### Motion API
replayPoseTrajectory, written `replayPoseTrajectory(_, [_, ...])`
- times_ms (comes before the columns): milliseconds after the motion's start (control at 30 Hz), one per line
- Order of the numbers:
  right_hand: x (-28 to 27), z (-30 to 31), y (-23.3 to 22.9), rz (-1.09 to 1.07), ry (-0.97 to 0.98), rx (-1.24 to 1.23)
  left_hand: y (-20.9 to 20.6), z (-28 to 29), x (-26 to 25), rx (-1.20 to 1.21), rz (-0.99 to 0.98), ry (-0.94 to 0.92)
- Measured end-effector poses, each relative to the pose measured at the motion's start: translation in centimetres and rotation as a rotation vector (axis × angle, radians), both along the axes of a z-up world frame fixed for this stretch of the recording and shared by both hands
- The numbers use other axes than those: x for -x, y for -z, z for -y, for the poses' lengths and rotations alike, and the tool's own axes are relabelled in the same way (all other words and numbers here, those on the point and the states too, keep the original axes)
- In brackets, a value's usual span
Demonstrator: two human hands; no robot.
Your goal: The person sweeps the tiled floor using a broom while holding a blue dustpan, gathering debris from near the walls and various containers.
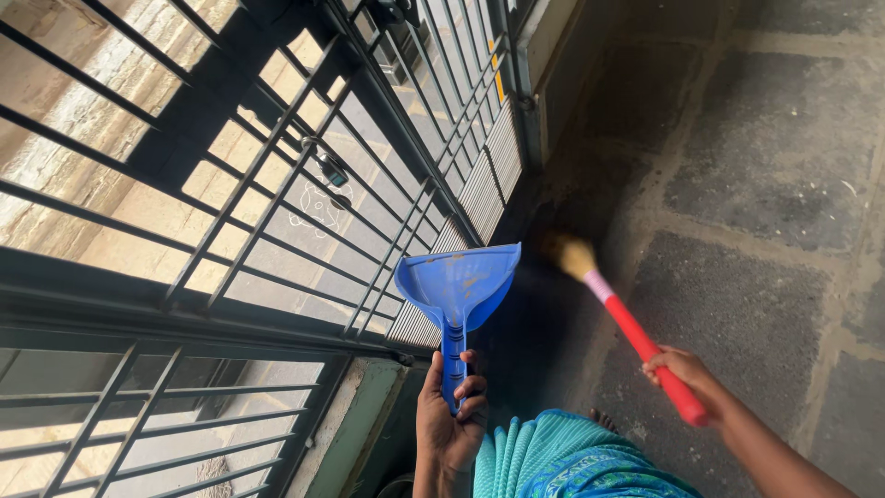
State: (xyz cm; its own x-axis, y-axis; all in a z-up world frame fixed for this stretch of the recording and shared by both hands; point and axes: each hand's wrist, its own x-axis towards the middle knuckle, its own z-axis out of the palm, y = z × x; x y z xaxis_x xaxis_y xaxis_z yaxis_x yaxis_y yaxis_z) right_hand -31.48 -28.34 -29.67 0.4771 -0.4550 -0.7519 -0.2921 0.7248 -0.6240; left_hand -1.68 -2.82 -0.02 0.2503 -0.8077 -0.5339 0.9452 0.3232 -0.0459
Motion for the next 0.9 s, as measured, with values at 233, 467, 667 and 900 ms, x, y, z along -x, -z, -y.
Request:
replayPoseTrajectory(233, [-3.4,-1.4,0.8,-0.033,0.062,0.140,-0.2,0.5,0.7,-0.018,0.036,-0.044])
replayPoseTrajectory(467, [-4.7,0.0,1.7,-0.001,-0.155,-0.014,0.0,1.1,1.5,-0.008,0.001,-0.048])
replayPoseTrajectory(667, [-2.2,0.6,1.9,0.004,-0.052,0.008,0.5,0.8,1.8,-0.036,-0.004,-0.061])
replayPoseTrajectory(900, [-5.0,3.8,0.0,-0.090,0.123,0.193,1.9,0.5,0.4,-0.075,0.023,-0.064])
